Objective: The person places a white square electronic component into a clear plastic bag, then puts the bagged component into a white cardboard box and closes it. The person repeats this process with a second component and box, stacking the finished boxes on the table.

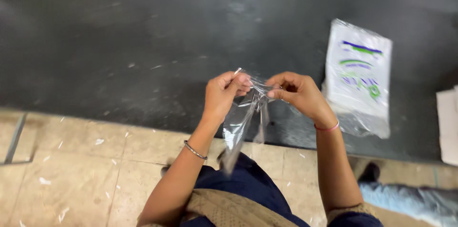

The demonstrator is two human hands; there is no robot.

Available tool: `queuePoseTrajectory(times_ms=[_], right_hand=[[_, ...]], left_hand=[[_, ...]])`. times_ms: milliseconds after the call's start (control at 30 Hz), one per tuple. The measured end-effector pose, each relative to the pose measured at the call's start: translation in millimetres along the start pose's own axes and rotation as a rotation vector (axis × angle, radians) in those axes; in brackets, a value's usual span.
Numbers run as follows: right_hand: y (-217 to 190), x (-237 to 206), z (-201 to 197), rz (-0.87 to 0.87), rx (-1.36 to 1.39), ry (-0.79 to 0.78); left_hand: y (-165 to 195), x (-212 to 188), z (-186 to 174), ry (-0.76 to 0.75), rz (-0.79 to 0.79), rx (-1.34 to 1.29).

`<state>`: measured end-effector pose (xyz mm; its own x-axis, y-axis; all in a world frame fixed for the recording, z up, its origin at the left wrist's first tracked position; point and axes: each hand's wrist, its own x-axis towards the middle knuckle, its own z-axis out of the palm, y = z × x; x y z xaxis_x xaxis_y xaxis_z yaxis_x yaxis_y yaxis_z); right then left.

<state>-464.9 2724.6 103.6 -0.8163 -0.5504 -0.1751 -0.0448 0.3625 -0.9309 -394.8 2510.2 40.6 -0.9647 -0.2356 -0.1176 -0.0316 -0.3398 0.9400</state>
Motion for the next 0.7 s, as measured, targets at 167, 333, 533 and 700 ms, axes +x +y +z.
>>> queuePoseTrajectory(times_ms=[167, 333, 533, 700], right_hand=[[-29.1, 19.6, 118.6, -0.175, -0.129, 0.131], [-62.7, 19.0, 282.7, -0.295, -0.132, 0.076], [-108.3, 19.3, 482.1, -0.304, 0.029, -0.221], [-133.1, 29.9, 626.1, -0.215, 0.198, -0.646]], left_hand=[[30.9, -53.1, -106.2, 0.178, 0.115, 0.040], [60.6, -136.2, -231.5, 0.376, 0.183, 0.150], [83.4, -248.5, -394.7, 0.612, 0.233, 0.058], [101.9, -354.4, -521.2, 0.721, 0.200, -0.042]])
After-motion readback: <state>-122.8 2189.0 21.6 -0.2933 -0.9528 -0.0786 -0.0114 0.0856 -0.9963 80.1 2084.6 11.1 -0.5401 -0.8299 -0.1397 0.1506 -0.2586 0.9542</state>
